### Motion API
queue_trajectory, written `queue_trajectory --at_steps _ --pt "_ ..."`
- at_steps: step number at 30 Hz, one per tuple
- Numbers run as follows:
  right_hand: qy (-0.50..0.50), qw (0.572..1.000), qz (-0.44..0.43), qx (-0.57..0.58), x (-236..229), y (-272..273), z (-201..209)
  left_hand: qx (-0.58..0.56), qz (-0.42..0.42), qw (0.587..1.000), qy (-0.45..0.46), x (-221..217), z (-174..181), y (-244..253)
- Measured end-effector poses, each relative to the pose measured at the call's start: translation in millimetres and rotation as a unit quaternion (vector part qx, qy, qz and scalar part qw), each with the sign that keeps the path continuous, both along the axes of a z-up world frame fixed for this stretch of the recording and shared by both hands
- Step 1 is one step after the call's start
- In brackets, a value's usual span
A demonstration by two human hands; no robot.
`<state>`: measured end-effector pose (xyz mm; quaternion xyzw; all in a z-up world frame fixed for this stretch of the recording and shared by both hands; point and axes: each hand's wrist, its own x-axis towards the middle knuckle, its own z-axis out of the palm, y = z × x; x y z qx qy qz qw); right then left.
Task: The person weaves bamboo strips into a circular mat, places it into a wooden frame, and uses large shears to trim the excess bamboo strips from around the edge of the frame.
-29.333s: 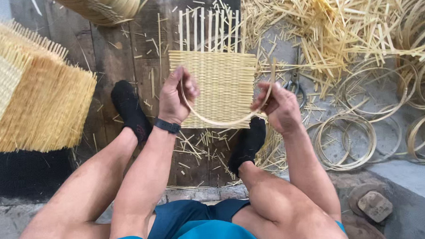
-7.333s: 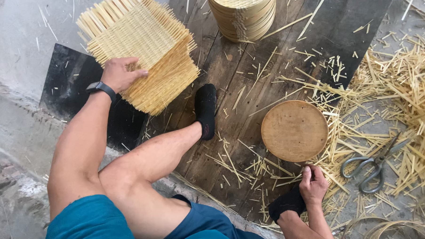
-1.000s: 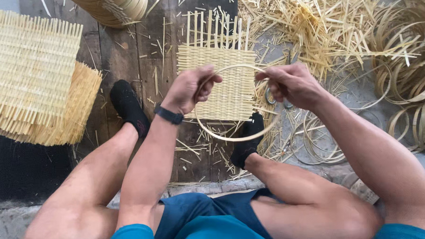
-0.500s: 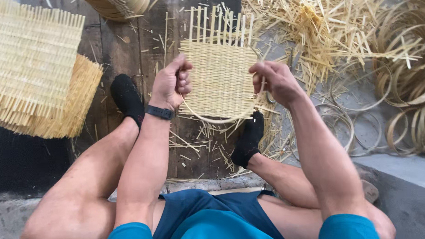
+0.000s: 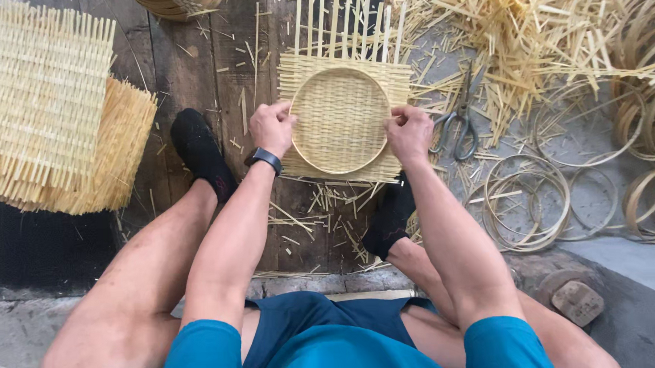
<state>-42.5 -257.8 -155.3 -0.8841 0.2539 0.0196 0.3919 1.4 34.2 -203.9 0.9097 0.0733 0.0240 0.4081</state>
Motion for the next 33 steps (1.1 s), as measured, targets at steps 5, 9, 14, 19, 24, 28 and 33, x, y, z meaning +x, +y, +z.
queue_trajectory --at_steps 5,9,14,19,24,28,33 --pt "-0.012 1.000 -0.018 -0.006 -10 4 -7 -0.081 0.002 0.991 0.102 -5 12 4" --pt "-0.035 0.997 -0.050 0.037 -13 1 -8 -0.060 0.024 0.995 0.080 -6 15 4" --pt "-0.029 0.998 -0.054 0.024 -17 -4 -16 -0.047 0.017 0.996 0.076 -4 6 9" --pt "-0.025 0.999 -0.033 0.013 -12 -5 -19 -0.033 0.011 0.997 0.075 1 6 6" --pt "-0.038 0.998 -0.050 -0.014 -14 -2 -25 -0.044 0.006 0.995 0.089 5 -1 9" --pt "-0.029 0.998 -0.056 0.005 -14 -4 -25 -0.050 0.029 0.992 0.116 2 -9 11" --pt "-0.009 0.996 -0.062 0.056 -15 0 -11 -0.068 0.020 0.988 0.137 4 -15 18"
